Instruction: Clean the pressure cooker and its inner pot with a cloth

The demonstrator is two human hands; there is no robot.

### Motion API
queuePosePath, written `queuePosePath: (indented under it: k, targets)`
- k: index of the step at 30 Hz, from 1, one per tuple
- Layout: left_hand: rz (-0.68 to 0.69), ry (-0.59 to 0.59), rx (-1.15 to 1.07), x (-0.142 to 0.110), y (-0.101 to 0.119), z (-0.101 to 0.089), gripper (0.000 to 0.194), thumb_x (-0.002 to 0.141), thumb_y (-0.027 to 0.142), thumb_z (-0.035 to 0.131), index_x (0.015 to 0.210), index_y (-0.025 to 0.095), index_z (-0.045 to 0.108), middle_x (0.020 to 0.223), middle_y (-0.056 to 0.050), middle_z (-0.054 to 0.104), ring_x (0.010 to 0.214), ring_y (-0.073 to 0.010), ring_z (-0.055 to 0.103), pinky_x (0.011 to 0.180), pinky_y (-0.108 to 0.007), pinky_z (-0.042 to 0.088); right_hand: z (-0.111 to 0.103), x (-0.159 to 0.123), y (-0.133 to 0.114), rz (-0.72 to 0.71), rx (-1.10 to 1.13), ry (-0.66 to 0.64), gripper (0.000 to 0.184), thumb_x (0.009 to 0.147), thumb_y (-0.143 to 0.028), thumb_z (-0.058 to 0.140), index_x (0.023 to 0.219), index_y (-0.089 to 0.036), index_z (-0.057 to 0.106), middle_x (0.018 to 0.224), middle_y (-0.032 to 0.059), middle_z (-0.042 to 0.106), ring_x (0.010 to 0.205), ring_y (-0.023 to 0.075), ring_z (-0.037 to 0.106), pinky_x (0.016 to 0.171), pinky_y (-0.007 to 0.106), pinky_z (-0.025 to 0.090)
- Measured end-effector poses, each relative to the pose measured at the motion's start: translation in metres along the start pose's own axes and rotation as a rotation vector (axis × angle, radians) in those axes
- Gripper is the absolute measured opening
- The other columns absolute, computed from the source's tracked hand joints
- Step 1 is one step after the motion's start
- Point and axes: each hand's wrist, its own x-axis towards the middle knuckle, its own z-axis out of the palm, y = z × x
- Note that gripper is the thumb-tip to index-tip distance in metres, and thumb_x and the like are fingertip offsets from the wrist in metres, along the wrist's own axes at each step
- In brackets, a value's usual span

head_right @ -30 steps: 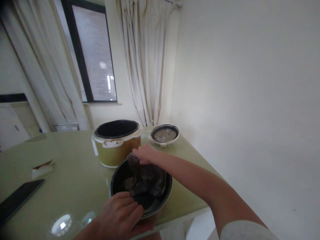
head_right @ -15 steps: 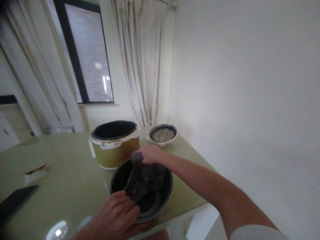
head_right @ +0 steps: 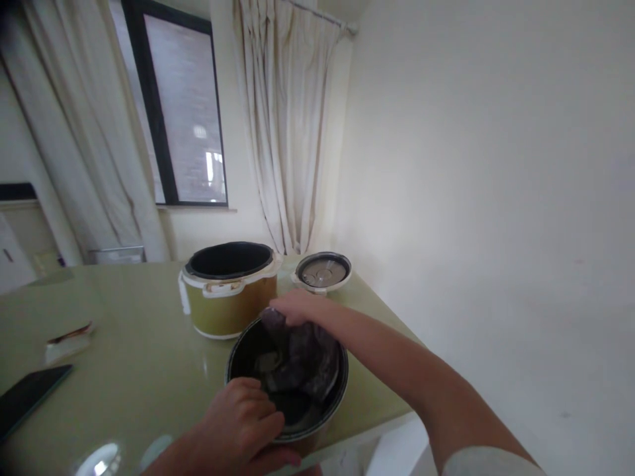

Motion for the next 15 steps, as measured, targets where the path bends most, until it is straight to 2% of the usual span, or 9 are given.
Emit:
queuePosePath:
  k: [3,5,7,9,11,15]
  targets:
    - [-0.016,-0.022,0.021,-0.002,0.0,0.001,0.054,0.102,0.063,0.051,0.066,0.022,0.055,0.052,0.002,0.058,0.043,-0.0131,0.046,0.053,-0.033,0.029,-0.006,0.019,-0.043,-0.344,-0.104,0.152,0.035,0.097,-0.02,0.06,0.133,-0.023,0.06,0.124,0.0087,0.074,0.114,0.0254,0.069,0.086,0.034,0.053]
    - [-0.033,-0.017,0.043,-0.003,0.001,0.001,0.055,0.103,0.06,0.049,0.064,0.022,0.056,0.05,0.001,0.057,0.043,-0.0133,0.045,0.052,-0.032,0.03,-0.004,0.019,-0.07,-0.583,-0.161,0.253,0.028,0.106,-0.02,0.048,0.129,-0.028,0.061,0.126,0.0042,0.072,0.119,0.0222,0.064,0.092,0.034,0.049]
    - [-0.045,-0.001,0.062,-0.003,0.002,0.001,0.054,0.105,0.055,0.048,0.063,0.022,0.056,0.05,0.001,0.056,0.043,-0.0134,0.044,0.051,-0.033,0.029,-0.001,0.014,-0.084,-0.694,-0.168,0.324,0.027,0.11,-0.023,0.041,0.126,-0.029,0.062,0.125,0.0026,0.072,0.121,0.0207,0.061,0.097,0.033,0.046]
    - [-0.05,0.016,0.078,-0.001,0.002,0.0,0.052,0.105,0.052,0.049,0.064,0.022,0.056,0.051,0.0,0.057,0.044,-0.014,0.046,0.052,-0.033,0.03,0.003,0.012,-0.084,-0.65,-0.134,0.342,0.024,0.109,-0.025,0.044,0.127,-0.028,0.061,0.125,0.0036,0.072,0.118,0.0213,0.061,0.097,0.034,0.046]
    - [-0.044,0.024,0.088,0.001,0.001,-0.003,0.05,0.105,0.051,0.049,0.065,0.022,0.056,0.052,0.0,0.058,0.046,-0.0146,0.048,0.055,-0.033,0.031,0.004,0.014,-0.072,-0.52,-0.089,0.316,0.026,0.103,-0.026,0.055,0.129,-0.025,0.059,0.126,0.0062,0.072,0.115,0.0236,0.064,0.094,0.035,0.048]
    - [-0.034,0.014,0.099,0.004,-0.001,-0.008,0.048,0.105,0.05,0.049,0.066,0.022,0.053,0.052,0.002,0.058,0.047,-0.0144,0.049,0.057,-0.034,0.029,0.007,0.011,-0.026,-0.07,0.035,0.199,0.041,0.09,-0.028,0.069,0.129,-0.019,0.062,0.119,0.0134,0.076,0.109,0.0291,0.072,0.085,0.036,0.054]
